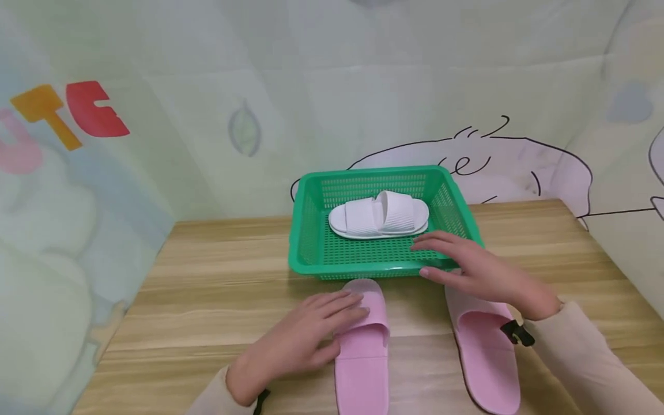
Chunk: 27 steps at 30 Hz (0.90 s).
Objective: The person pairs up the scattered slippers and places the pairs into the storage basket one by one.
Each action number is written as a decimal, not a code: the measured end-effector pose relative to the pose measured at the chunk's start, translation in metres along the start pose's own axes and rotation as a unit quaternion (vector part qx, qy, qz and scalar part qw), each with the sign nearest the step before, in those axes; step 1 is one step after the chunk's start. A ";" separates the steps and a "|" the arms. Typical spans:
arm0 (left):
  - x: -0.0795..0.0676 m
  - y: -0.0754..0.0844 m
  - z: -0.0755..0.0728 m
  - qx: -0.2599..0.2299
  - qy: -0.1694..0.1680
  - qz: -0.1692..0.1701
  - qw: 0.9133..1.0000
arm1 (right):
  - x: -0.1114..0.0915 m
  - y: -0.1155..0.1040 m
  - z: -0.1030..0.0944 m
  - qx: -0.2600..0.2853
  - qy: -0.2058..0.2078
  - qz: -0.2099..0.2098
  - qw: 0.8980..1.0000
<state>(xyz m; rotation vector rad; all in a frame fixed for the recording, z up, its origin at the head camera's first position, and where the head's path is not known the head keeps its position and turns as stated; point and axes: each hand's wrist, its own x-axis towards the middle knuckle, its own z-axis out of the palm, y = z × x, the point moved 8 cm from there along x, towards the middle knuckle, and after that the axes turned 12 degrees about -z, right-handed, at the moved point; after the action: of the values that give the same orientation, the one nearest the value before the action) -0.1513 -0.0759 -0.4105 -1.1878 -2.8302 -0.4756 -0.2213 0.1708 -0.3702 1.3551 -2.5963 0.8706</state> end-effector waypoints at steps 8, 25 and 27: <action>0.007 0.002 0.014 0.041 -0.065 0.002 0.997 | -0.003 0.002 0.001 -0.026 0.027 -0.045 0.998; 0.016 0.012 0.019 0.144 -0.044 0.041 0.988 | -0.006 0.012 0.003 0.019 0.031 -0.014 0.999; 0.017 0.012 0.020 0.145 -0.041 0.041 0.988 | -0.006 0.013 0.003 0.023 0.032 -0.012 0.999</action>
<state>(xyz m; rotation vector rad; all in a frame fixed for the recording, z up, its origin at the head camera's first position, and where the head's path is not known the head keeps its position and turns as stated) -0.1529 -0.0503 -0.4239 -1.2817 -2.7764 -0.0080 -0.2274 0.1794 -0.3801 1.3449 -2.5223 0.9599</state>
